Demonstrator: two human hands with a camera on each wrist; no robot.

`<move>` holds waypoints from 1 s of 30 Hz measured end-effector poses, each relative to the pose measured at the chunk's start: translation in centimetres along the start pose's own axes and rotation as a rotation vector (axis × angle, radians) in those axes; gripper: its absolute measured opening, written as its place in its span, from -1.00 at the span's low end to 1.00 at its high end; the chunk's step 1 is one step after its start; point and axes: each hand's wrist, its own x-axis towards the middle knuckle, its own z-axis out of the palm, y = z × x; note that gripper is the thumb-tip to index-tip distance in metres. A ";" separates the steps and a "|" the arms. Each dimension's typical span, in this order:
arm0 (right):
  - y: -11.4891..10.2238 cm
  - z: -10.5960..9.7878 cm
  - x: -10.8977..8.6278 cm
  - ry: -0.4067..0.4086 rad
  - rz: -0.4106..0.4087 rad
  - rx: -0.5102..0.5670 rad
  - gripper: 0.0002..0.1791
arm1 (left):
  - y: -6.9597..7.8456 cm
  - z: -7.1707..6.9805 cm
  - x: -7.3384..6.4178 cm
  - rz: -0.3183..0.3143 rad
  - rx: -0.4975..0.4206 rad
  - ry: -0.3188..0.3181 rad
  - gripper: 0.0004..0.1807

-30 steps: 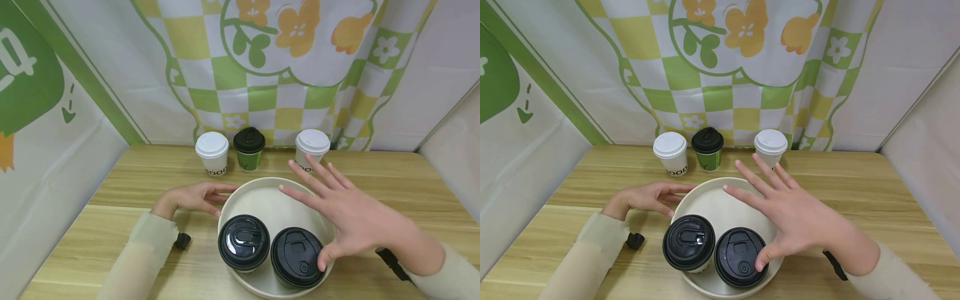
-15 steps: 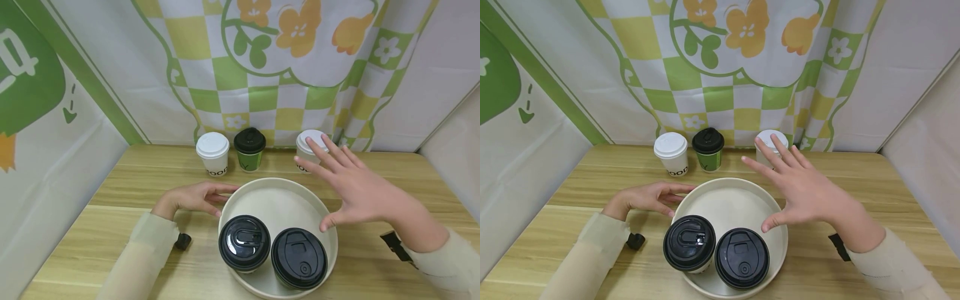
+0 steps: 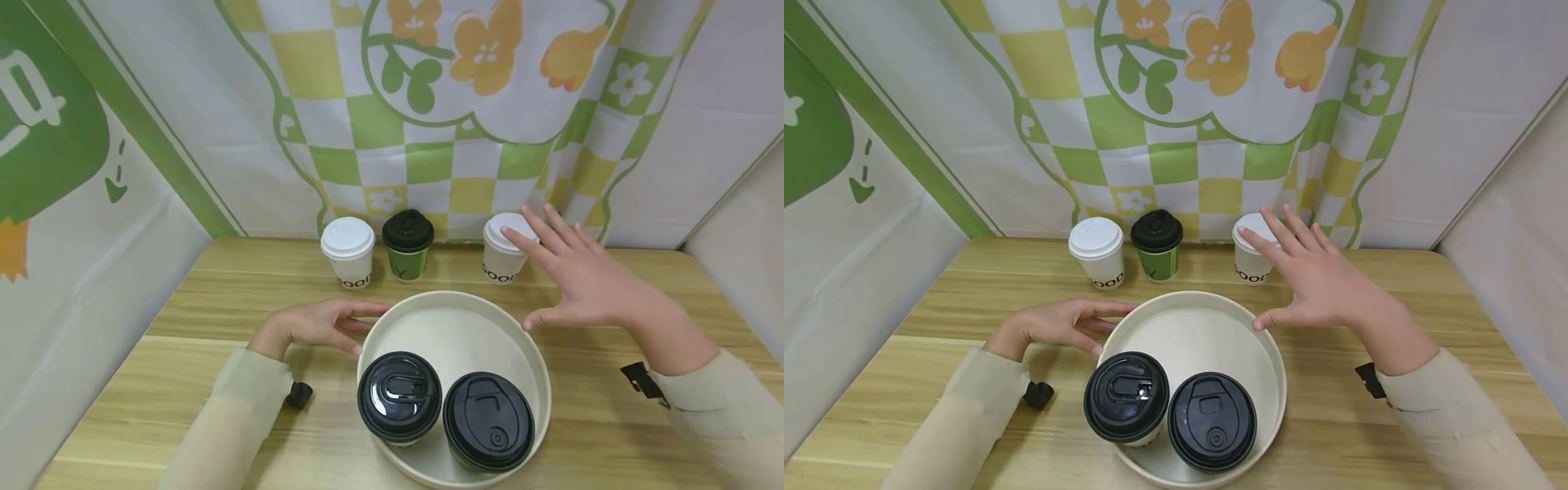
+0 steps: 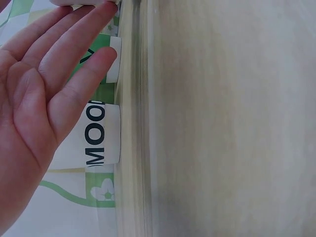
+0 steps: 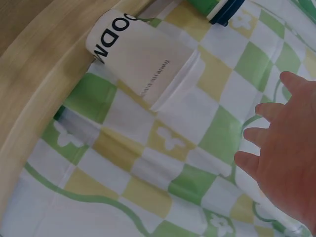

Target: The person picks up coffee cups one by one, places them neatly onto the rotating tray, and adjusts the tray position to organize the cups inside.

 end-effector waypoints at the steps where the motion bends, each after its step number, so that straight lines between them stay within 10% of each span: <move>1: 0.2 0.1 0.1 0.000 0.003 0.010 0.39 | 0.0 0.0 0.0 -0.001 0.002 0.000 -0.09; 30: 5.6 2.9 3.7 0.070 0.007 0.286 0.30 | -0.5 0.0 0.3 -0.022 -0.009 0.012 -0.08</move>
